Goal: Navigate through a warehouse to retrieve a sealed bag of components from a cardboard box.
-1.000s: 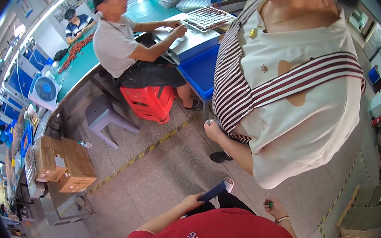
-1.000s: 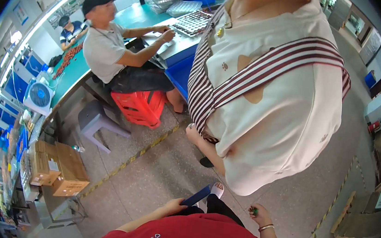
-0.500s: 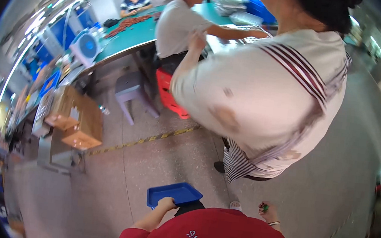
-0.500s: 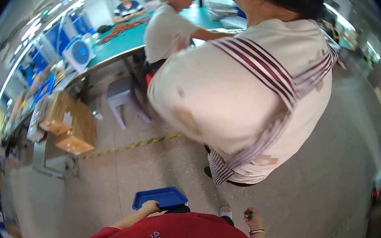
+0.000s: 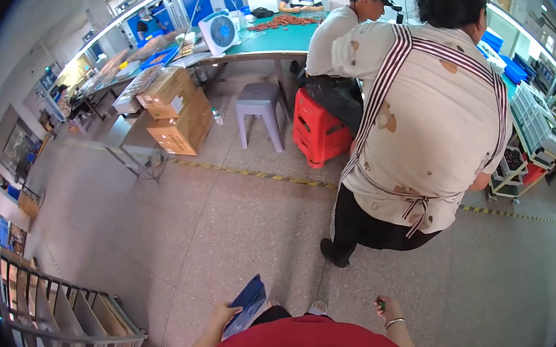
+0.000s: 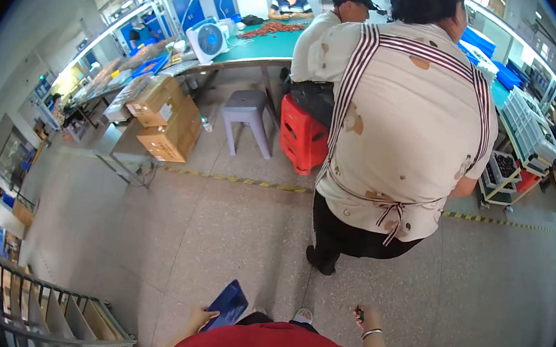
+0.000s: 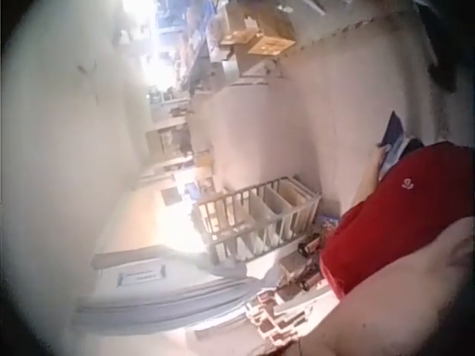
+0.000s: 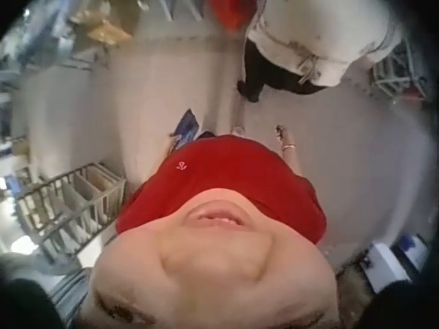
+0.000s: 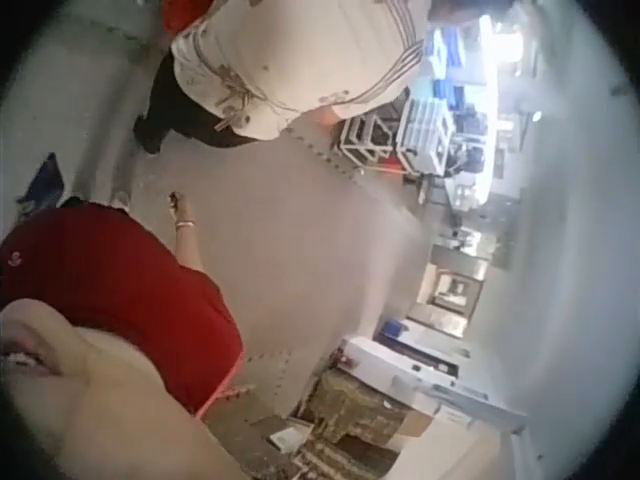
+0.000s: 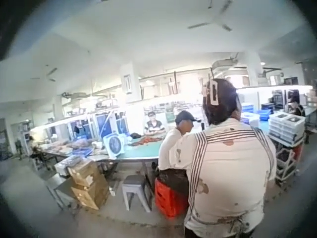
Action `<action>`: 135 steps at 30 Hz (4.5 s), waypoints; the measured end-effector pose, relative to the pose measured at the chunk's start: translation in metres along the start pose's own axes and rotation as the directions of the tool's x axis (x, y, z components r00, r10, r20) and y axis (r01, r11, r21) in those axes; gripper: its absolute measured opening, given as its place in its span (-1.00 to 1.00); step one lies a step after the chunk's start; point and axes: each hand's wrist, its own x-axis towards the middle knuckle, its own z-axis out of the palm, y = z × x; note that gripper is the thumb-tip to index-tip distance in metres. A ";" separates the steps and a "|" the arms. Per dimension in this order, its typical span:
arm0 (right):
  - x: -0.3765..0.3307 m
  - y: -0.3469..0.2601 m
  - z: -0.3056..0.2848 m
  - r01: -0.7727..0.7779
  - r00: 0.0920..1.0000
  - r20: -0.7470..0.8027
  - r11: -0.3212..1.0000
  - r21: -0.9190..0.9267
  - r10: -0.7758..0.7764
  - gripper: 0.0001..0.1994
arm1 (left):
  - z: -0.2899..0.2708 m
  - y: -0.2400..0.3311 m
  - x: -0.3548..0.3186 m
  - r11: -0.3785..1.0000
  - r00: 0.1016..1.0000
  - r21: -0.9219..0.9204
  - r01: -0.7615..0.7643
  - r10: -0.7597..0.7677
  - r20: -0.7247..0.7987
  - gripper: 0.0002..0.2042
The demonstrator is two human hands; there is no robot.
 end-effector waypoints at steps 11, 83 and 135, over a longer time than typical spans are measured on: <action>0.039 0.047 0.071 -0.066 0.950 0.252 0.906 -0.418 0.186 -0.84 | 0.028 -0.077 -0.106 0.981 0.943 -0.189 0.035 -0.095 -0.319 -0.62; -0.192 0.263 0.371 0.524 0.204 -0.396 -0.441 -0.728 0.895 -0.85 | 0.127 -0.054 -0.397 0.587 0.083 -0.801 -0.119 -0.798 -0.597 -0.75; -0.230 0.532 1.184 0.239 0.178 0.184 0.139 -0.961 0.967 -0.85 | -0.801 -0.255 0.096 0.932 0.847 -0.213 -0.293 0.150 -0.509 -0.69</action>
